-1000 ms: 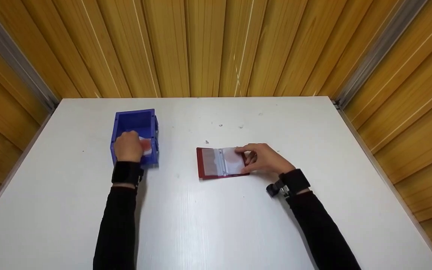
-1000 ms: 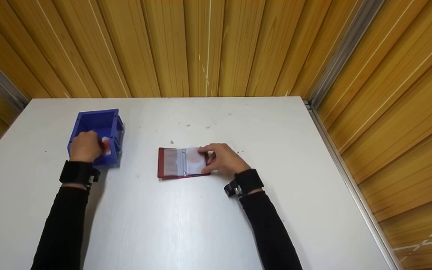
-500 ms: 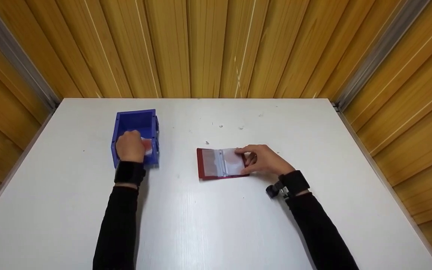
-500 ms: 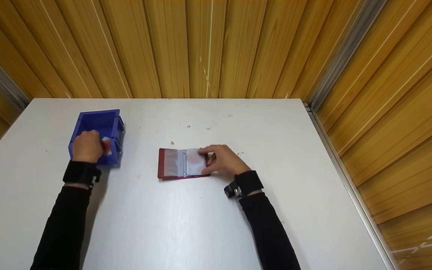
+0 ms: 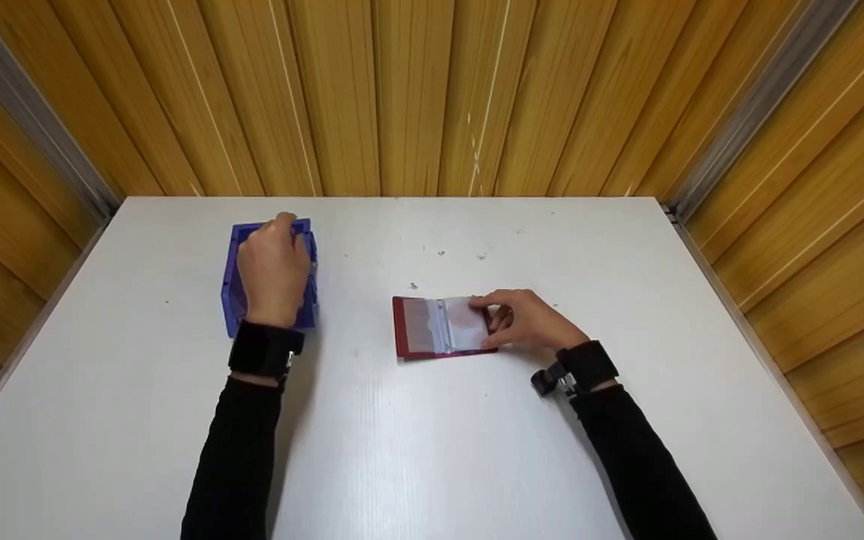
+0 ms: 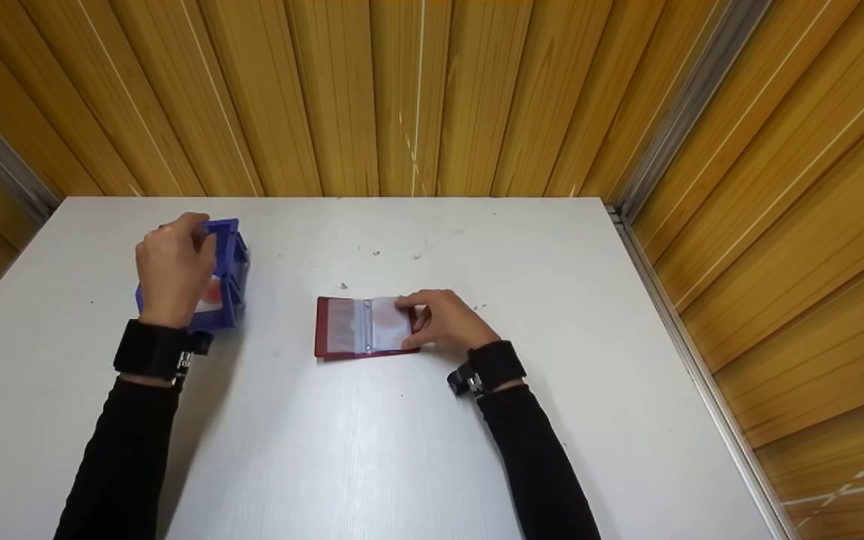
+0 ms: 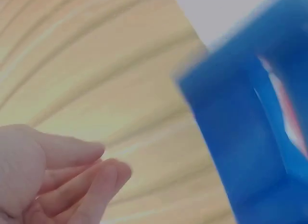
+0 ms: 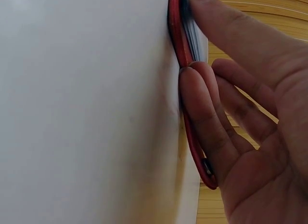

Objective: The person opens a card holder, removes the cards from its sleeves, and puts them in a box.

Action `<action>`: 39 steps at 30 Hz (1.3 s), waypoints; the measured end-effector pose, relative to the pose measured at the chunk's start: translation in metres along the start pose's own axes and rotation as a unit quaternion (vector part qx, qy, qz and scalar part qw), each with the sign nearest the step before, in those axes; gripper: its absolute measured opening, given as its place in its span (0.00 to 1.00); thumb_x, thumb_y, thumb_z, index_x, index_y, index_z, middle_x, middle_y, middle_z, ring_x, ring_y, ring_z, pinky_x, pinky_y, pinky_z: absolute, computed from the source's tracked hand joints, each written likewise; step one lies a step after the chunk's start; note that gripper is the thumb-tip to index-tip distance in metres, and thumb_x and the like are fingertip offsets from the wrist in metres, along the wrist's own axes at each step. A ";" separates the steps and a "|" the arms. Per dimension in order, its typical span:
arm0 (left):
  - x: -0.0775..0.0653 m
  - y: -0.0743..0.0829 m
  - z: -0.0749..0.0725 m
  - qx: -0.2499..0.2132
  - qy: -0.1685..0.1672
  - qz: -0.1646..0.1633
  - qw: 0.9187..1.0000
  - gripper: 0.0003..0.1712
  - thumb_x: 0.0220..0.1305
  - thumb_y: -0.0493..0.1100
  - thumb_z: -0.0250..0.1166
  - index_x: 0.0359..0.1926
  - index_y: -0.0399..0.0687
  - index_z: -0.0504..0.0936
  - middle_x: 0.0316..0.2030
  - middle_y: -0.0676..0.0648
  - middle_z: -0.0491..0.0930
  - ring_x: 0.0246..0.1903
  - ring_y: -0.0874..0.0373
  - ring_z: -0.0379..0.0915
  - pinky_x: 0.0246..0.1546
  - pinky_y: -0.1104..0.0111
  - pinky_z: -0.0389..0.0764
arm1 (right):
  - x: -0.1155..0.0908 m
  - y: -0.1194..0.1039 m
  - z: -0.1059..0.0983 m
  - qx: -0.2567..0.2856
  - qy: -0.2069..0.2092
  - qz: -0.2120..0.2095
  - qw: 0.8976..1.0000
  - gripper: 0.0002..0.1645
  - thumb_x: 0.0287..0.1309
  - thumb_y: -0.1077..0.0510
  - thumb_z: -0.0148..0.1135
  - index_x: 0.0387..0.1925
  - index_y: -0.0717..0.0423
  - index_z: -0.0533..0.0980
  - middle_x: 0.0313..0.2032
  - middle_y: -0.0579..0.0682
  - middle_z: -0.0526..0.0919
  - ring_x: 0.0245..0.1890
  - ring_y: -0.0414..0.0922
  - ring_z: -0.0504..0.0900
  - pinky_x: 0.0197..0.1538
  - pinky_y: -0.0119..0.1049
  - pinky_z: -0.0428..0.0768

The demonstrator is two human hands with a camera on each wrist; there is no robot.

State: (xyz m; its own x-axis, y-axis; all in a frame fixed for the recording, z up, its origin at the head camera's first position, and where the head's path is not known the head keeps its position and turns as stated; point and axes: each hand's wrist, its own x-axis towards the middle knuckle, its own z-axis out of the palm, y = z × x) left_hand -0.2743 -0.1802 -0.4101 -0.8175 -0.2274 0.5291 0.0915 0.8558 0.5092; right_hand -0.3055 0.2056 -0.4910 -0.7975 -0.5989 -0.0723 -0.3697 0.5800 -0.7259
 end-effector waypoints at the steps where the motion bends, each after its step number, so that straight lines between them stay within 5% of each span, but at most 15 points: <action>1: -0.002 0.003 0.000 -0.014 -0.016 0.012 1.000 0.14 0.66 0.31 0.65 0.51 0.31 0.85 0.39 0.32 0.88 0.38 0.37 0.86 0.40 0.47 0.85 | 0.000 0.000 0.000 -0.001 -0.001 0.000 1.000 0.43 0.48 0.58 0.83 0.67 0.50 0.78 0.50 0.53 0.85 0.38 0.43 0.82 0.44 0.31 0.80; 7: -0.010 0.026 -0.001 -0.057 -0.154 0.069 0.984 0.16 0.63 0.33 0.71 0.52 0.35 0.86 0.35 0.37 0.90 0.35 0.44 0.87 0.40 0.52 0.85 | -0.001 0.002 -0.002 0.000 -0.001 0.003 1.000 0.43 0.48 0.58 0.83 0.67 0.50 0.78 0.50 0.53 0.85 0.39 0.45 0.82 0.45 0.33 0.80; 12: -0.020 0.046 0.010 -0.062 -0.218 0.110 0.968 0.21 0.58 0.34 0.76 0.53 0.35 0.85 0.36 0.37 0.89 0.37 0.44 0.86 0.45 0.52 0.85 | -0.003 0.002 -0.003 -0.001 0.001 0.009 1.000 0.43 0.48 0.57 0.84 0.67 0.48 0.78 0.50 0.52 0.85 0.39 0.44 0.82 0.45 0.33 0.80; 20: -0.051 0.069 0.054 -0.059 -0.353 0.170 0.918 0.22 0.58 0.33 0.75 0.55 0.36 0.85 0.45 0.37 0.88 0.43 0.45 0.84 0.50 0.53 0.85 | -0.002 0.004 -0.002 -0.008 -0.003 0.001 1.000 0.42 0.48 0.58 0.83 0.67 0.50 0.78 0.48 0.52 0.85 0.37 0.42 0.82 0.44 0.31 0.81; 23: -0.060 0.071 0.065 -0.056 -0.372 0.188 0.907 0.23 0.55 0.31 0.76 0.54 0.34 0.85 0.43 0.36 0.88 0.43 0.44 0.84 0.50 0.51 0.84 | -0.002 0.004 -0.002 -0.009 -0.001 -0.006 1.000 0.42 0.47 0.59 0.84 0.66 0.50 0.78 0.47 0.53 0.86 0.37 0.42 0.83 0.43 0.30 0.81; 27: -0.066 0.072 0.074 -0.053 -0.376 0.199 0.903 0.23 0.52 0.29 0.77 0.51 0.32 0.85 0.39 0.37 0.88 0.41 0.43 0.83 0.50 0.51 0.83 | -0.001 0.003 -0.003 -0.014 0.001 -0.009 1.000 0.42 0.47 0.59 0.84 0.66 0.51 0.78 0.47 0.53 0.86 0.36 0.42 0.83 0.43 0.30 0.80; 39: -0.072 0.071 0.083 -0.028 -0.348 0.222 0.910 0.14 0.51 0.23 0.73 0.40 0.32 0.87 0.35 0.37 0.88 0.37 0.43 0.82 0.45 0.52 0.83 | 0.001 0.003 -0.002 -0.015 0.003 0.002 1.000 0.41 0.47 0.59 0.84 0.66 0.48 0.79 0.46 0.52 0.86 0.36 0.42 0.82 0.41 0.30 0.81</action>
State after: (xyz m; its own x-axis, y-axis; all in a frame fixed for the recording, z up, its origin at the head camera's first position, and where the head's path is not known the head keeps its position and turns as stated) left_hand -0.2561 -0.0652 -0.4682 -0.8530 0.5018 0.1436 0.5144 0.7616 0.3942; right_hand -0.3086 0.2082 -0.4918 -0.8022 -0.5927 -0.0714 -0.3804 0.5996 -0.7041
